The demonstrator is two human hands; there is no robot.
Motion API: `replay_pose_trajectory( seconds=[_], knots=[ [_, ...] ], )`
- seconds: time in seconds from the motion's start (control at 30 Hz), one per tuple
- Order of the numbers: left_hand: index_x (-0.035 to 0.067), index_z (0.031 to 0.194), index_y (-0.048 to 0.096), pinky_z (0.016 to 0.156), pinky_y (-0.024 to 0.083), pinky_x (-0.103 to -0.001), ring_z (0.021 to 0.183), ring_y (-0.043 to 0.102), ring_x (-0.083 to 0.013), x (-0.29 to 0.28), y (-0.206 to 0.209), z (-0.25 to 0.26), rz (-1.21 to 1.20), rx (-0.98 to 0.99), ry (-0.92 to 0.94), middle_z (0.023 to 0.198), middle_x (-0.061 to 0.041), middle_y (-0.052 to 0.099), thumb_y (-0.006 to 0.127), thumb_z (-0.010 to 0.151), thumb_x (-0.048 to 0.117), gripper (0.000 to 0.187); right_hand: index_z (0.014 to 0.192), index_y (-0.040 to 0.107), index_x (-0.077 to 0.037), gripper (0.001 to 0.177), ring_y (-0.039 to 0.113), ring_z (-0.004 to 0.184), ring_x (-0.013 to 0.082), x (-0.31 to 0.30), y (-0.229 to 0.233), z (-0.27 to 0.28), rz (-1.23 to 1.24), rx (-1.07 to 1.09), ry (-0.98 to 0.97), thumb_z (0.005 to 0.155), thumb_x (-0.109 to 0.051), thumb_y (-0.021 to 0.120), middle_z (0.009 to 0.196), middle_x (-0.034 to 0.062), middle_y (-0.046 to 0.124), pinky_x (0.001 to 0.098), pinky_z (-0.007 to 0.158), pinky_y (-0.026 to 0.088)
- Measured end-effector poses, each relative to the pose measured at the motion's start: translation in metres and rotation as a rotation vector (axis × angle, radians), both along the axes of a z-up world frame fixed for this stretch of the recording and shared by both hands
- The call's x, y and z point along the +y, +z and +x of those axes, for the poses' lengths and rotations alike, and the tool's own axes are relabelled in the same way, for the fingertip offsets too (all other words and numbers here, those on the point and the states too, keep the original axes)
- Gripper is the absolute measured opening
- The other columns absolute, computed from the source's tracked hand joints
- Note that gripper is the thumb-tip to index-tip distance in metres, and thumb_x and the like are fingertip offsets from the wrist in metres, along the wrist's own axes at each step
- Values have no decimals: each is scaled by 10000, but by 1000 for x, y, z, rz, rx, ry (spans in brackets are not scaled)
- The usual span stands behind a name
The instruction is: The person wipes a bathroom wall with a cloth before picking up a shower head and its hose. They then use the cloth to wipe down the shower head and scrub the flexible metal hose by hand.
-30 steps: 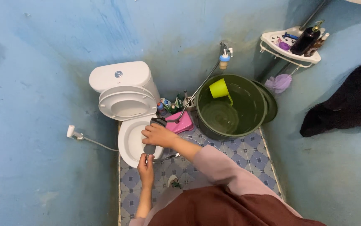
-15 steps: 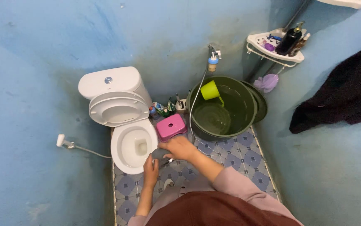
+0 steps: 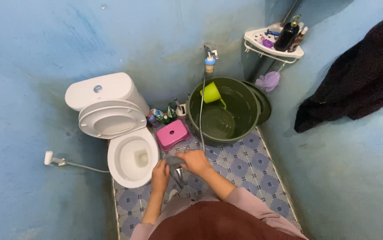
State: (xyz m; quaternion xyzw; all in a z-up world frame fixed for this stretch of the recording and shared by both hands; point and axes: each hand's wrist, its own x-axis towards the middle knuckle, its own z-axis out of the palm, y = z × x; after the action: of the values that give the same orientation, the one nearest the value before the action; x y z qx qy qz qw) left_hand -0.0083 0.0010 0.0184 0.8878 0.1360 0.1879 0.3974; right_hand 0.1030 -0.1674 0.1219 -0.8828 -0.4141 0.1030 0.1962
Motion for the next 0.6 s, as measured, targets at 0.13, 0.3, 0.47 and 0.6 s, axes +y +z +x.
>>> replay_pose_trajectory(
  seconds=[0.13, 0.3, 0.47, 0.6],
  knots=[
    [-32, 1119, 660, 818, 513, -497, 952, 648, -461, -12, 20, 3, 37, 22, -34, 1060, -247, 679, 651, 876, 40, 254, 1125, 681, -222, 397, 720, 972, 331, -20, -53, 2, 253, -134, -15, 733, -239, 743, 1079, 82, 707, 458, 802, 579],
    [-37, 1132, 647, 843, 522, -488, 986, 648, -460, -18, 18, 11, 111, 31, -111, 1126, -254, 673, 653, 859, 46, 285, 1437, 594, -275, 506, 687, 843, 375, -25, -13, -2, 102, -12, 69, 939, -211, 659, 993, 157, 653, 479, 734, 561],
    [-10, 1157, 655, 857, 523, -478, 1013, 658, -443, -23, 20, 19, 62, 100, -126, 1109, -236, 682, 634, 888, 29, 273, 1294, 610, -237, 544, 702, 769, 363, -26, 11, -5, 192, -20, 46, 811, -425, 774, 897, 139, 668, 455, 647, 559],
    [-9, 1182, 653, 843, 527, -474, 996, 659, -441, -27, 33, 19, 32, 64, -125, 1118, -231, 686, 639, 875, 25, 309, 1246, 639, -219, 511, 712, 741, 348, -21, -29, -7, 185, -146, -50, 787, -355, 816, 887, 112, 694, 446, 626, 556]
  ],
)
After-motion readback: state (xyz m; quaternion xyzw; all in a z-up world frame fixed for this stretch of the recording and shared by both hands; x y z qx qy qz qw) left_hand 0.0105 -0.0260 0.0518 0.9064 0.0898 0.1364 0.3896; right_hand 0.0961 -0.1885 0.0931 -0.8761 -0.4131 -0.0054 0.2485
